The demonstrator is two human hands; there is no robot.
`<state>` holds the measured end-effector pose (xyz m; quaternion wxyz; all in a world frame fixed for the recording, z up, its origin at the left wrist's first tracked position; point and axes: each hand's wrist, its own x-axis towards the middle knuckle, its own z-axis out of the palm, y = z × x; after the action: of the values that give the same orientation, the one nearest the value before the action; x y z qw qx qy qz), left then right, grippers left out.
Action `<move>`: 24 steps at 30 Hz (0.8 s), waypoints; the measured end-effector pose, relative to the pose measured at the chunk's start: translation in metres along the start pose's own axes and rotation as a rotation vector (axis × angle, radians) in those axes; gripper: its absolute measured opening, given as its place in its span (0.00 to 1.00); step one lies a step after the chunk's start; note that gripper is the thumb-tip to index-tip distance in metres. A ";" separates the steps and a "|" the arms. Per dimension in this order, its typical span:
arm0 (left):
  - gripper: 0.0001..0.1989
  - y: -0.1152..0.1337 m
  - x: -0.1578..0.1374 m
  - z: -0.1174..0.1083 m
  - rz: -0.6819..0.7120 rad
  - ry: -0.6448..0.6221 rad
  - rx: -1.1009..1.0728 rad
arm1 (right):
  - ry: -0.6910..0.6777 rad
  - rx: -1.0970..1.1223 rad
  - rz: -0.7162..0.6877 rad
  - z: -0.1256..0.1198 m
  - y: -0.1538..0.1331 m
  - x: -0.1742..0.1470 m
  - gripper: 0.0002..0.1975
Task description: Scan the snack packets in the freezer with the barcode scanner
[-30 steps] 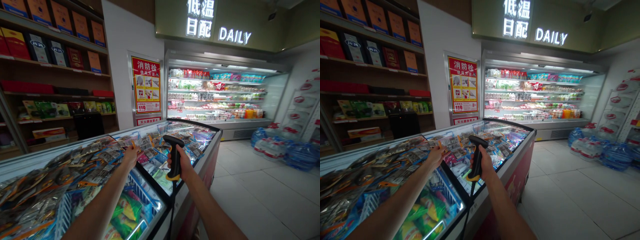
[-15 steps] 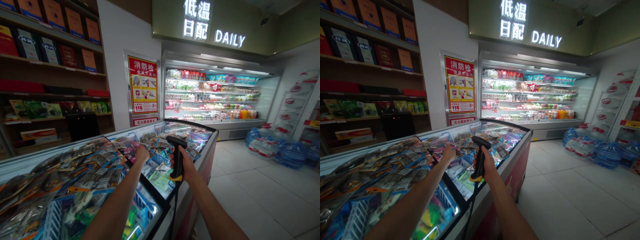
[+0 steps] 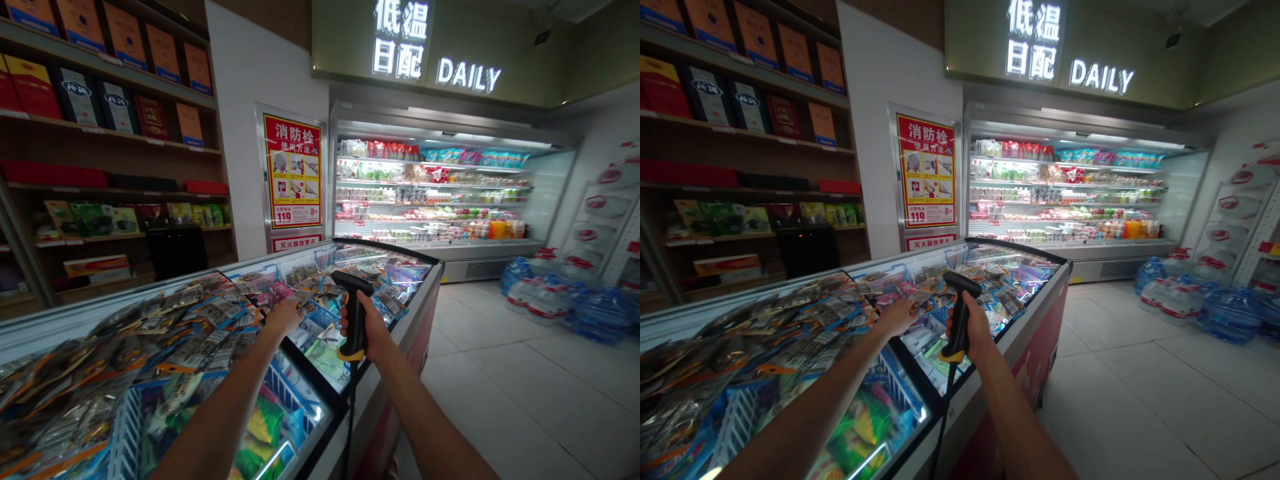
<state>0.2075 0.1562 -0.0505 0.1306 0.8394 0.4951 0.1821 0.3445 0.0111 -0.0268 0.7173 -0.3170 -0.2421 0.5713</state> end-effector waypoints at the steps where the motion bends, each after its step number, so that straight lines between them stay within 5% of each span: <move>1: 0.19 0.001 -0.001 0.005 0.014 -0.033 0.052 | -0.003 -0.003 -0.002 0.000 0.000 0.000 0.14; 5: 0.20 0.014 0.003 0.021 -0.033 0.026 0.202 | 0.003 -0.012 -0.010 -0.001 -0.002 -0.001 0.14; 12: 0.25 0.025 0.022 0.024 0.048 0.031 0.053 | 0.028 -0.035 -0.007 -0.001 -0.001 0.002 0.14; 19: 0.17 -0.025 -0.003 -0.023 -0.049 0.147 0.321 | -0.027 -0.017 0.019 0.008 0.010 0.004 0.14; 24: 0.19 -0.073 -0.020 -0.066 -0.376 0.294 0.335 | -0.041 -0.004 0.042 0.012 0.012 -0.001 0.14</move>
<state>0.1126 0.1755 -0.0241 -0.0517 0.7075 0.6787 0.1899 0.3283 0.0141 -0.0272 0.6993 -0.3119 -0.2511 0.5922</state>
